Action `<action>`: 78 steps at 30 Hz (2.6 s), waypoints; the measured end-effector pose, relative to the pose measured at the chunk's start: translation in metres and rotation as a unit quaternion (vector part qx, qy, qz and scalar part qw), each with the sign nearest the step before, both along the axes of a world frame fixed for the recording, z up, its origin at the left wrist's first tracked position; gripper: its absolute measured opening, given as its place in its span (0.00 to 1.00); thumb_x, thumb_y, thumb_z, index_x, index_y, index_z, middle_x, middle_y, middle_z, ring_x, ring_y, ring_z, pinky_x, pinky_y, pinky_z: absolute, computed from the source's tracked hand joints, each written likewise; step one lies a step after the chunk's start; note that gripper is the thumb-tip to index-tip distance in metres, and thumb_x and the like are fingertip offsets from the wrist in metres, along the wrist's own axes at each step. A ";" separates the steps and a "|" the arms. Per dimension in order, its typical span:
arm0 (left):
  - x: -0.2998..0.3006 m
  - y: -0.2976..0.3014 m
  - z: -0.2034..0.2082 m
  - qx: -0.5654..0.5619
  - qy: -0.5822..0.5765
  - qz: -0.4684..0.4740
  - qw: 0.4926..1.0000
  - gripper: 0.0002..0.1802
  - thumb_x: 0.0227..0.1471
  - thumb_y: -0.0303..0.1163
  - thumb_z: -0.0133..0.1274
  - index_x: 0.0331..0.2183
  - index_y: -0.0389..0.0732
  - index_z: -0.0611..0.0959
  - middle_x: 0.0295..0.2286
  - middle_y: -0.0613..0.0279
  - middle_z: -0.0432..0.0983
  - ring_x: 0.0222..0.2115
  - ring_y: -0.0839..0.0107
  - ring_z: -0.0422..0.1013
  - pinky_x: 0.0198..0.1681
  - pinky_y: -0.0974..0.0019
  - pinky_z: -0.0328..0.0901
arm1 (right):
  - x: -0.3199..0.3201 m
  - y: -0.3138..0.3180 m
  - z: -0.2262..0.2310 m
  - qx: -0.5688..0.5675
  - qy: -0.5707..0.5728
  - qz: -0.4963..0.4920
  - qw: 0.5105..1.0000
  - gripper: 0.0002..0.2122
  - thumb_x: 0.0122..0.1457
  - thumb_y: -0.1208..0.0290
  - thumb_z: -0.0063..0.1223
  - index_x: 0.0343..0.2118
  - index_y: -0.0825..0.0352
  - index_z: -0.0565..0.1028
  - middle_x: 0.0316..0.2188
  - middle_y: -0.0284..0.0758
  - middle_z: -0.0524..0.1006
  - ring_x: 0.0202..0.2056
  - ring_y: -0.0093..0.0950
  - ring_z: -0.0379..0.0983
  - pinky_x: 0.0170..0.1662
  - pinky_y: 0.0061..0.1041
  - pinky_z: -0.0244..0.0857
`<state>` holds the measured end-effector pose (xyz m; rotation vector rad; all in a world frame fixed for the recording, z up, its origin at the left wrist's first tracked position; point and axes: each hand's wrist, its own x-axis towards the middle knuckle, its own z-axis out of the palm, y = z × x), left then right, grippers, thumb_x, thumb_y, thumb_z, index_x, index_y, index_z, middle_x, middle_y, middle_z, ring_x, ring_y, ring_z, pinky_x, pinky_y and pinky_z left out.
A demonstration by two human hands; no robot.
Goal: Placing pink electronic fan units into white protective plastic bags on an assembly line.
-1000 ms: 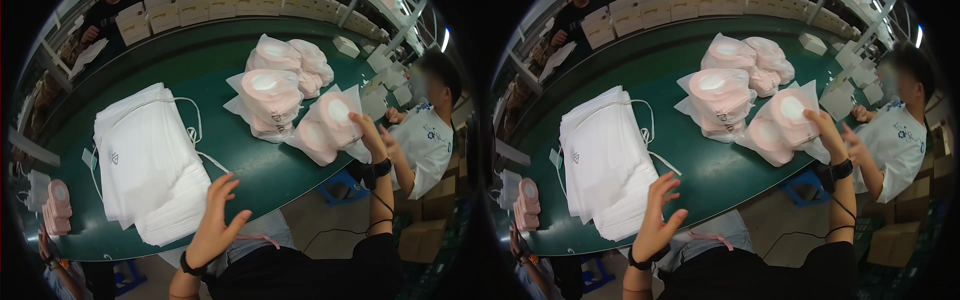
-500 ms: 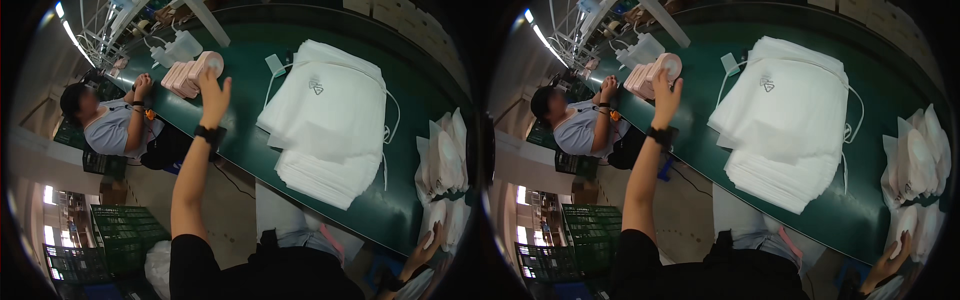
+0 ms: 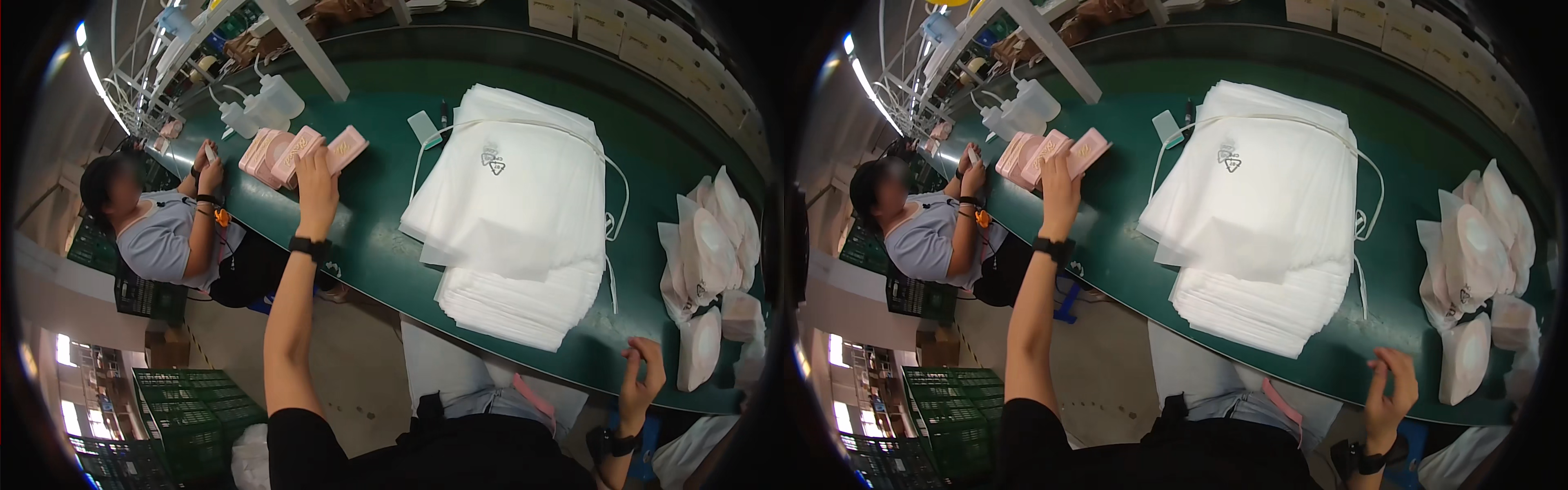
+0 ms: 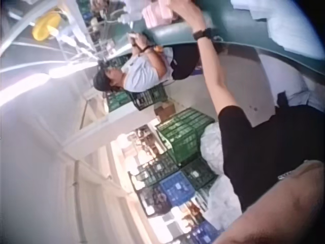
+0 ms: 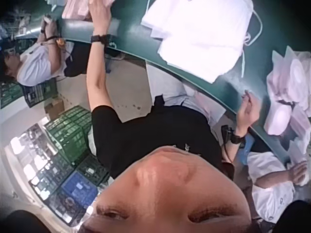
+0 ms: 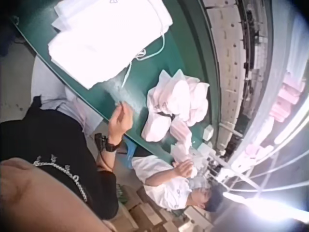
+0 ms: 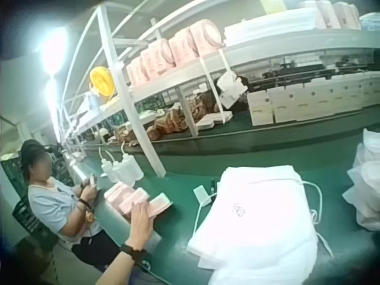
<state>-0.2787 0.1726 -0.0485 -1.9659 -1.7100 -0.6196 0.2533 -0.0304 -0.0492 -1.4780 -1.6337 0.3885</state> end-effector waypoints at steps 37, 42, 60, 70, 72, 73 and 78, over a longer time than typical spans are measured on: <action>0.281 -0.190 -0.009 -0.313 -0.759 -0.264 0.505 0.49 0.41 0.34 0.60 0.58 0.34 0.50 0.53 0.52 0.56 0.54 0.63 0.58 0.55 0.60 0.56 | -0.063 0.006 0.019 -0.062 0.402 0.237 0.883 0.40 0.46 0.75 0.61 0.60 0.73 0.50 0.59 0.45 0.55 0.58 0.34 0.55 0.57 0.27 0.51; 0.282 -0.186 0.005 -0.311 -0.695 -0.344 0.550 0.46 0.44 0.34 0.59 0.58 0.33 0.51 0.52 0.52 0.58 0.53 0.62 0.58 0.55 0.60 0.55 | -0.054 0.014 0.006 -0.088 0.528 0.222 0.815 0.35 0.53 0.70 0.55 0.60 0.71 0.50 0.59 0.44 0.54 0.59 0.34 0.55 0.58 0.28 0.51; 0.285 -0.189 0.002 -0.373 -0.499 -0.258 0.739 0.19 0.52 0.27 0.47 0.47 0.34 0.70 0.48 0.53 0.65 0.48 0.61 0.65 0.51 0.61 0.60 | -0.036 0.029 -0.021 -0.263 0.895 0.360 -0.031 0.29 0.61 0.54 0.36 0.61 0.63 0.48 0.57 0.52 0.53 0.55 0.43 0.59 0.30 0.25 0.75; 0.257 -0.164 0.006 -0.285 -0.396 -0.201 0.849 0.19 0.45 0.21 0.54 0.43 0.37 0.74 0.42 0.54 0.68 0.43 0.59 0.67 0.46 0.65 0.62 | 0.008 -0.006 -0.048 -0.095 0.859 0.434 0.255 0.26 0.59 0.61 0.45 0.52 0.77 0.57 0.45 0.43 0.63 0.36 0.40 0.71 0.26 0.28 0.76; 0.239 -0.149 0.009 -0.185 -0.276 -0.154 0.930 0.16 0.42 0.20 0.55 0.37 0.37 0.75 0.38 0.55 0.69 0.39 0.58 0.67 0.41 0.64 0.63 | 0.082 -0.052 -0.049 -0.094 0.862 0.289 0.405 0.27 0.58 0.61 0.46 0.54 0.74 0.55 0.47 0.44 0.61 0.38 0.42 0.70 0.30 0.33 0.75; 0.230 -0.143 0.010 -0.175 -0.268 -0.136 0.937 0.16 0.42 0.20 0.55 0.37 0.37 0.75 0.38 0.55 0.69 0.39 0.58 0.67 0.41 0.64 0.63 | 0.121 -0.065 -0.050 -0.079 0.824 0.124 0.547 0.29 0.57 0.60 0.47 0.56 0.71 0.54 0.49 0.45 0.60 0.41 0.43 0.69 0.35 0.38 0.73; 0.210 -0.106 -0.001 -0.135 -0.181 -0.174 0.958 0.11 0.40 0.21 0.56 0.31 0.38 0.75 0.33 0.57 0.69 0.33 0.58 0.65 0.37 0.62 0.62 | 0.074 -0.049 0.042 0.062 0.738 -0.084 0.667 0.32 0.54 0.62 0.50 0.56 0.74 0.51 0.54 0.48 0.55 0.44 0.45 0.68 0.24 0.33 0.75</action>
